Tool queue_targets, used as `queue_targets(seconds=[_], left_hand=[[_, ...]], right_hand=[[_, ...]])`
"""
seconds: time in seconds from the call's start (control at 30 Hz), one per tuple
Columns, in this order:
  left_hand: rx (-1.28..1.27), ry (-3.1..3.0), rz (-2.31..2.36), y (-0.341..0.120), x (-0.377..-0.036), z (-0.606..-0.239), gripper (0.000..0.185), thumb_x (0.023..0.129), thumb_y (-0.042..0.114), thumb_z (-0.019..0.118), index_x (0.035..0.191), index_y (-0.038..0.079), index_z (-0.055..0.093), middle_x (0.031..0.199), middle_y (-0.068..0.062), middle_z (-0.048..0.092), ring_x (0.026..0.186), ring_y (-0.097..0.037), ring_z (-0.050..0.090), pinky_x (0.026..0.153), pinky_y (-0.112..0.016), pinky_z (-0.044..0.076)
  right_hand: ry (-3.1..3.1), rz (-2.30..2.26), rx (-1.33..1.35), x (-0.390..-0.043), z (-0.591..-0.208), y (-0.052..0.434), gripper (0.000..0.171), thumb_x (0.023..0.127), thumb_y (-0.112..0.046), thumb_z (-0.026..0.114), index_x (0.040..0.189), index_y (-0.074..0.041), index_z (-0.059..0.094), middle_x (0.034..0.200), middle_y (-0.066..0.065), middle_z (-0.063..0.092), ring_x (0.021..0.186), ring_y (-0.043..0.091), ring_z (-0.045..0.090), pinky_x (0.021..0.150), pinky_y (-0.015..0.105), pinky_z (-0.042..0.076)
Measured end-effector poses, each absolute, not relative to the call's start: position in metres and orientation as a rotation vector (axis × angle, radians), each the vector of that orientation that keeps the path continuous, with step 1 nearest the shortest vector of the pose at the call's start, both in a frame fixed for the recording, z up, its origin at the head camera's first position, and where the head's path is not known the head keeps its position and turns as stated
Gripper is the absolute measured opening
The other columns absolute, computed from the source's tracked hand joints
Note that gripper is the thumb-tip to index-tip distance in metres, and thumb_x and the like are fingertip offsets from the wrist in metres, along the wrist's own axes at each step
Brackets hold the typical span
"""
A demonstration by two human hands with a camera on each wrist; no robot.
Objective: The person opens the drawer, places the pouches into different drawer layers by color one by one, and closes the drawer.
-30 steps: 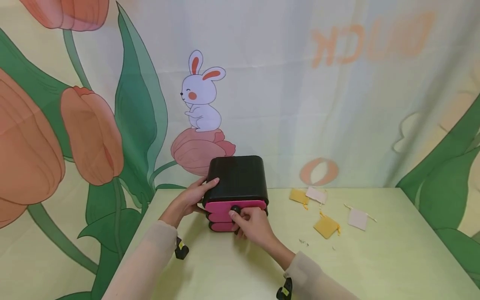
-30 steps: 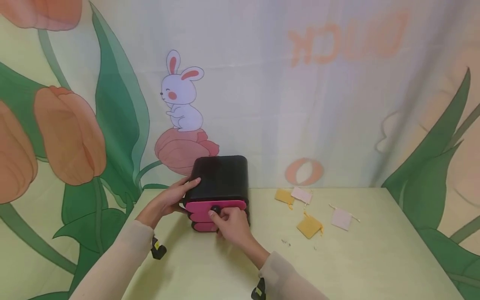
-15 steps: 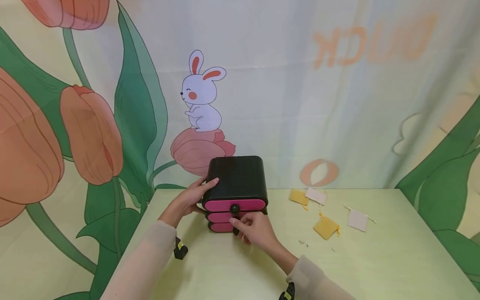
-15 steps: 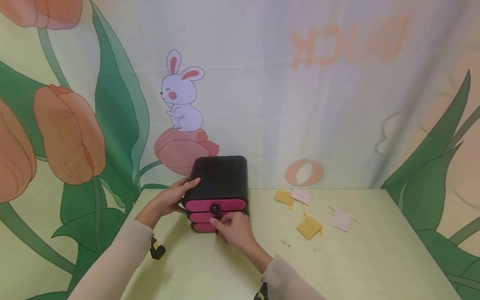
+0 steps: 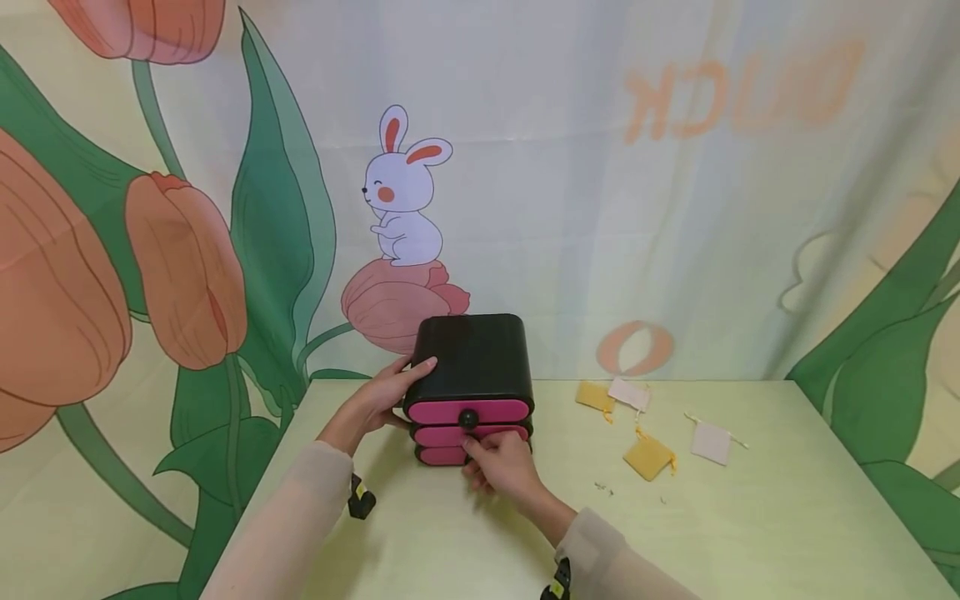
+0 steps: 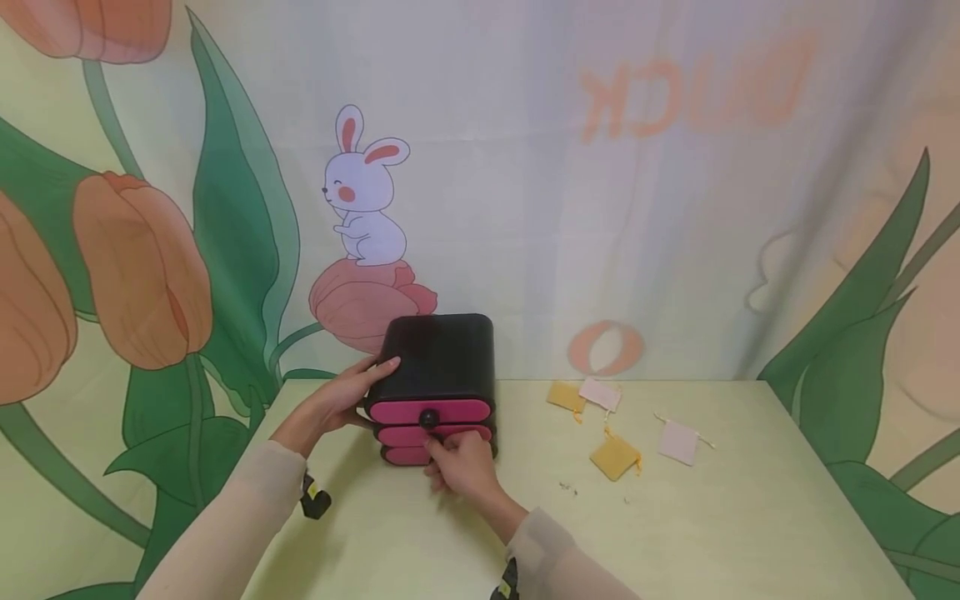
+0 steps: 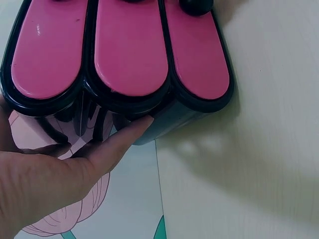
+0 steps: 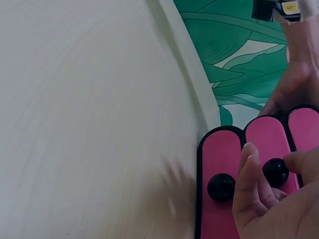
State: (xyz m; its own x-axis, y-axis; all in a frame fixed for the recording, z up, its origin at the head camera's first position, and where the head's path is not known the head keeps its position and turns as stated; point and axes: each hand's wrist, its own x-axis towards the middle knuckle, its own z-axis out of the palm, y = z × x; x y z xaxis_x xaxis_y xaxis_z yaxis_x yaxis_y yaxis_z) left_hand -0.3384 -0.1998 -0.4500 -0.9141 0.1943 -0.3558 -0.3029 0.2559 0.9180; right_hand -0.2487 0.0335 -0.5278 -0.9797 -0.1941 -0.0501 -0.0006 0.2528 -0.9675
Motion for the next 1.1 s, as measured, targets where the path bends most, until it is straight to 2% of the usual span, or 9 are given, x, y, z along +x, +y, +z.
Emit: queue_targets(seconds=[0.1,0.43,0.6,0.83,0.97,1.1], left_hand=[[-0.105,2.131,1.711,-0.200,-0.338,-0.450,0.097,0.098,0.064,0.065,0.171,0.025,0.016,0.160,-0.026,0.043,0.145,-0.057,0.040,0.096,-0.076,0.050],[-0.112,2.146,1.711,-0.201,-0.336,-0.448,0.099,0.097,0.065,0.067,0.171,0.024,0.015,0.160,-0.026,0.042,0.144,-0.057,0.041,0.094,-0.074,0.052],[-0.108,2.144,1.707,-0.201,-0.337,-0.448,0.101,0.096,0.066,0.067,0.171,0.024,0.015,0.160,-0.025,0.042,0.144,-0.057,0.042,0.094,-0.073,0.053],[-0.094,2.138,1.709,-0.199,-0.336,-0.449,0.100,0.096,0.066,0.067,0.171,0.024,0.015,0.159,-0.026,0.043,0.142,-0.056,0.044,0.093,-0.073,0.053],[-0.102,2.135,1.712,-0.198,-0.337,-0.450,0.100,0.096,0.066,0.067,0.171,0.024,0.016,0.159,-0.026,0.043,0.142,-0.056,0.044,0.094,-0.074,0.052],[-0.108,2.135,1.708,-0.199,-0.338,-0.450,0.100,0.096,0.066,0.066,0.171,0.024,0.016,0.157,-0.026,0.045,0.141,-0.055,0.046,0.094,-0.073,0.053]], right_hand=[[2.325,-1.811,-0.161,-0.240,-0.525,0.035,0.042,0.104,-0.034,0.070,0.088,0.004,0.076,0.074,0.011,0.076,0.055,0.022,0.070,0.053,0.039,0.061],[2.207,-1.839,-0.122,-0.200,-0.528,0.036,0.042,0.102,-0.035,0.072,0.089,0.004,0.078,0.072,0.010,0.075,0.053,0.018,0.067,0.049,0.029,0.054],[2.176,-1.839,-0.121,-0.186,-0.533,0.035,0.041,0.102,-0.036,0.072,0.088,0.003,0.077,0.072,0.009,0.074,0.052,0.018,0.066,0.047,0.029,0.054],[2.198,-1.840,-0.185,-0.178,-0.540,0.038,0.044,0.103,-0.035,0.072,0.079,0.002,0.075,0.070,0.011,0.074,0.049,0.017,0.064,0.044,0.029,0.053],[2.230,-1.766,-0.243,-0.178,-0.542,0.043,0.047,0.103,-0.041,0.071,0.080,0.001,0.076,0.069,0.010,0.074,0.051,0.018,0.067,0.047,0.033,0.057],[2.250,-1.628,-0.335,-0.178,-0.533,0.058,0.043,0.101,-0.046,0.072,0.085,-0.006,0.077,0.073,0.008,0.075,0.054,0.021,0.069,0.049,0.036,0.058]])
